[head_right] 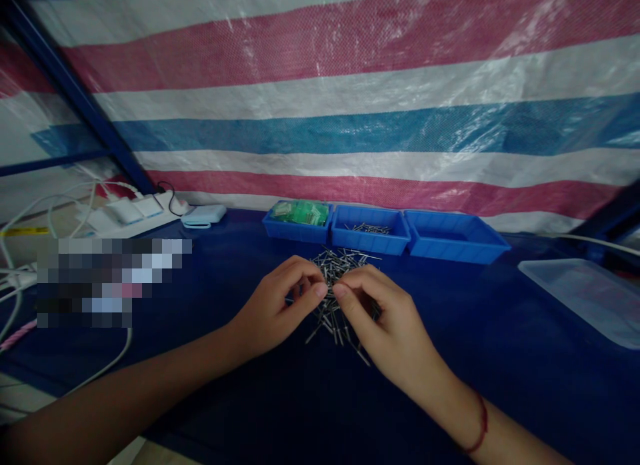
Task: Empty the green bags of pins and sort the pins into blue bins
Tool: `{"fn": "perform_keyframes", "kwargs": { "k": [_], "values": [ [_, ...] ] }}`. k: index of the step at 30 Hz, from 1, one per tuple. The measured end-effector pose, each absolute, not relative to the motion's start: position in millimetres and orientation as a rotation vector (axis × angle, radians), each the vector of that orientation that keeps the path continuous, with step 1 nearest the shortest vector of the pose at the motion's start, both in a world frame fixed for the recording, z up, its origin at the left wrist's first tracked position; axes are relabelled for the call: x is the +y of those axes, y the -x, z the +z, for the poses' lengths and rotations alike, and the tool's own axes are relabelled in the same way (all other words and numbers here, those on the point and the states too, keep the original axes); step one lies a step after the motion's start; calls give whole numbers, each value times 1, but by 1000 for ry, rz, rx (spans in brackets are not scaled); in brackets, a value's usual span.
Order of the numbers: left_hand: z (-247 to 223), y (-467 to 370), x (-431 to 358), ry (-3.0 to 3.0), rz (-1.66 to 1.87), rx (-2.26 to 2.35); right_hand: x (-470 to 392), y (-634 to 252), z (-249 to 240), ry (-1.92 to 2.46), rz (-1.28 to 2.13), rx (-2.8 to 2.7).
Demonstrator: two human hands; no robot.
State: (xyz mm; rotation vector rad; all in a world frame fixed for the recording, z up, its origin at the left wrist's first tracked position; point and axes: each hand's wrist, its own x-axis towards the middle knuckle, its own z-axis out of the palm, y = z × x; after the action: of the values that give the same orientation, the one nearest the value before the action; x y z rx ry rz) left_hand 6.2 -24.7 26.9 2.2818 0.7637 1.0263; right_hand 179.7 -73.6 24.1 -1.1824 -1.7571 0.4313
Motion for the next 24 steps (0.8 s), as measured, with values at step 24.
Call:
{"fn": "perform_keyframes", "kwargs": {
  "k": [24],
  "values": [
    [17, 9, 7, -2570, 701, 918, -20, -223, 26, 1491, -275, -1849]
  ]
}}
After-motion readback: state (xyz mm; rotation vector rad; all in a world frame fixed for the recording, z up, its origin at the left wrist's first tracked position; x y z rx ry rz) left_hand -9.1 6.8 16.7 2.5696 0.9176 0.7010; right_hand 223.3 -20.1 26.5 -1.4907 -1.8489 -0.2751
